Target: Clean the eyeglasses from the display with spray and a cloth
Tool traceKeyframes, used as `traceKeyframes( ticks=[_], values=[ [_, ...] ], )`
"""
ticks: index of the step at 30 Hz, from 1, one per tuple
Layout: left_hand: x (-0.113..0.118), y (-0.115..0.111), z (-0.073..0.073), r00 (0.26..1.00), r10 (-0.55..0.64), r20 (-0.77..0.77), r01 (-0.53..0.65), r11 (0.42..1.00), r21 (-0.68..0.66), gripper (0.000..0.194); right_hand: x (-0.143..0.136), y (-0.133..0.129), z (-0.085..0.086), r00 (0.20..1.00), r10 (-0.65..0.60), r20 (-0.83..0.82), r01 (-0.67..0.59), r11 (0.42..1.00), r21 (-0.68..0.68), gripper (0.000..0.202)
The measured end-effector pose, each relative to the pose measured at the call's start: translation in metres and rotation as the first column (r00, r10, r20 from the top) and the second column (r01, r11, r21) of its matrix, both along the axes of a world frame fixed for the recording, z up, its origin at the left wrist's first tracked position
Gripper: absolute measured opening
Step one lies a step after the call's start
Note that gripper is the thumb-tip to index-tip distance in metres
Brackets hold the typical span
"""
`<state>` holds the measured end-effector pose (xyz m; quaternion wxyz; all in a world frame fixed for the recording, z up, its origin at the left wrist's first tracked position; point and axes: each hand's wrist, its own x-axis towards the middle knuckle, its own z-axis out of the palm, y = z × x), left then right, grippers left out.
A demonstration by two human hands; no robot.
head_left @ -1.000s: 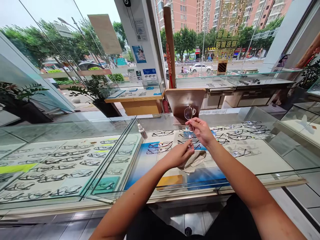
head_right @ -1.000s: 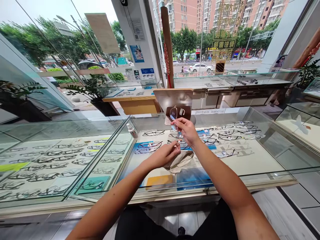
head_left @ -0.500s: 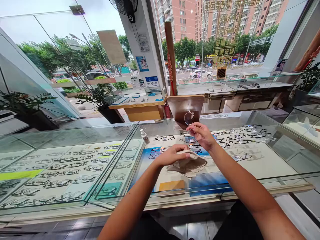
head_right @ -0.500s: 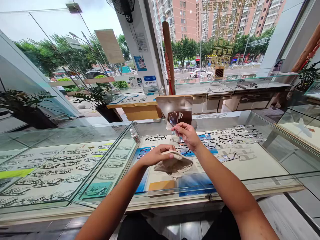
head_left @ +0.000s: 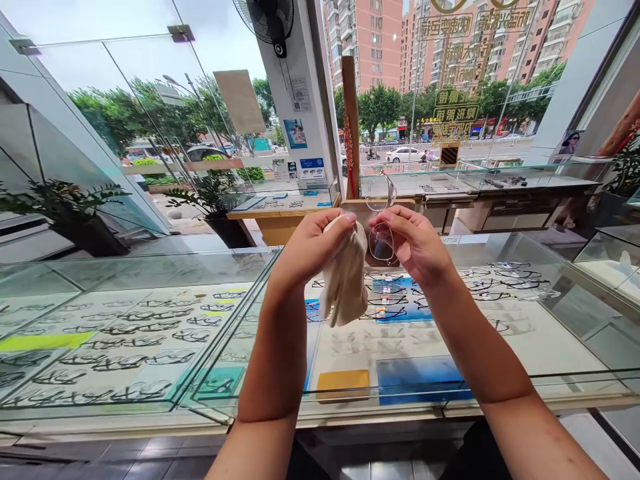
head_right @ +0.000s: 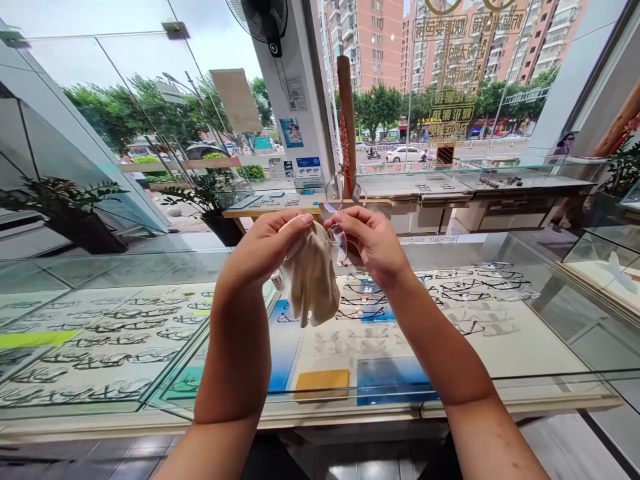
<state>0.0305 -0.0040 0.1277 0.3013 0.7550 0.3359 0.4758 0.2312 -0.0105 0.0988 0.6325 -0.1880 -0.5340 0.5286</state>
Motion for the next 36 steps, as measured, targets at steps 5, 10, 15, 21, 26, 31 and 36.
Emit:
traceKeyframes(
  ticks=[5, 10, 15, 21, 26, 31, 36],
  values=[
    [0.005, 0.0, -0.01, 0.998, 0.066, 0.015, -0.066, 0.998, 0.003, 0.049, -0.004, 0.001, -0.011, 1.0, -0.004, 0.017, 0.005, 0.997, -0.071, 0.031],
    [0.006, 0.003, -0.013, 1.0, -0.001, -0.01, 0.001, 1.0, -0.008, 0.051, -0.005, 0.006, -0.014, 0.999, 0.043, 0.021, -0.041, 0.995, -0.088, 0.038],
    [0.007, -0.005, -0.008, 0.998, -0.014, -0.061, 0.016, 0.999, 0.034, 0.048, -0.008, 0.007, -0.016, 0.998, -0.055, 0.02, 0.056, 0.998, -0.041, 0.035],
    [0.004, -0.015, -0.001, 0.989, 0.0, -0.147, 0.014, 0.996, 0.091, 0.047, -0.007, 0.004, -0.016, 0.989, -0.146, 0.03, 0.145, 0.989, 0.035, 0.033],
    [-0.001, -0.014, 0.001, 0.985, 0.014, -0.17, 0.003, 0.995, 0.097, 0.046, -0.001, 0.007, -0.009, 0.988, -0.15, 0.038, 0.147, 0.987, 0.07, 0.032],
    [-0.001, -0.011, -0.001, 0.985, 0.031, -0.167, -0.004, 0.987, 0.162, 0.045, -0.003, 0.015, -0.007, 0.986, -0.16, 0.043, 0.155, 0.982, 0.104, 0.034],
    [0.003, -0.007, -0.005, 0.993, 0.006, -0.122, 0.019, 0.979, 0.205, 0.047, -0.008, 0.021, -0.01, 0.975, -0.219, 0.041, 0.211, 0.967, 0.145, 0.037]
  ],
)
